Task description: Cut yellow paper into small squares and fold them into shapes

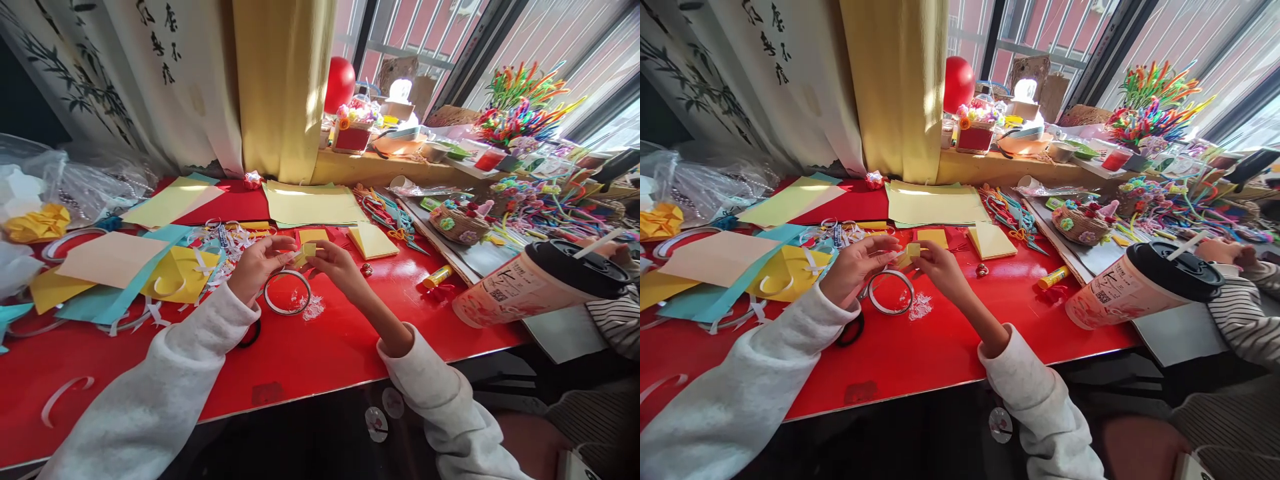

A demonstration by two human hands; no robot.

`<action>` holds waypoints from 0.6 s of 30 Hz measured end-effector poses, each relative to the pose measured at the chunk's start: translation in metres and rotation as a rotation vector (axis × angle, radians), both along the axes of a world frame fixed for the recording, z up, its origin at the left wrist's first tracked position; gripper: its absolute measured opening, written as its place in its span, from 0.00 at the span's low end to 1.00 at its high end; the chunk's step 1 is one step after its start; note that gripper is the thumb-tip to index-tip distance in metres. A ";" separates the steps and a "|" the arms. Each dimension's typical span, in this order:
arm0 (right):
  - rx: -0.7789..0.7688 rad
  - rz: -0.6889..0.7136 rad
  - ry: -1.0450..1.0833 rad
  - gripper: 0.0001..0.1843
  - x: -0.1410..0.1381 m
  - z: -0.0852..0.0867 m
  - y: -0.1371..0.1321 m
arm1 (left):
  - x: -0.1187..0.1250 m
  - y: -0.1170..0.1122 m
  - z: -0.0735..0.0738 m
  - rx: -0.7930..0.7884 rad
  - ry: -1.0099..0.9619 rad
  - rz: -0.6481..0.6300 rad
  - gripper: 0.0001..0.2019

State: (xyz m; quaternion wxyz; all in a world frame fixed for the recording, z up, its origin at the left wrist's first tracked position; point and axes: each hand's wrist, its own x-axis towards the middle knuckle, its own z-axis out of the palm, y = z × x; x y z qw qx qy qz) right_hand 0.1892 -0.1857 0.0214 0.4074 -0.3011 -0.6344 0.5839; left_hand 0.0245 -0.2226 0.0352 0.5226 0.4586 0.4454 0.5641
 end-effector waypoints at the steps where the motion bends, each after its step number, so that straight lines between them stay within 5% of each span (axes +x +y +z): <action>1: 0.011 -0.008 0.000 0.17 0.001 0.000 0.000 | 0.000 0.000 0.001 -0.032 -0.026 -0.008 0.16; 6: 0.135 -0.031 -0.027 0.16 0.003 0.003 -0.002 | 0.003 -0.004 0.005 -0.210 0.028 -0.087 0.19; 10: 0.160 -0.046 -0.078 0.21 0.002 0.003 -0.003 | 0.005 -0.007 0.005 -0.189 0.125 -0.068 0.18; 18: -0.043 -0.069 -0.036 0.18 -0.002 0.002 -0.003 | 0.005 -0.006 0.006 -0.146 0.139 -0.096 0.16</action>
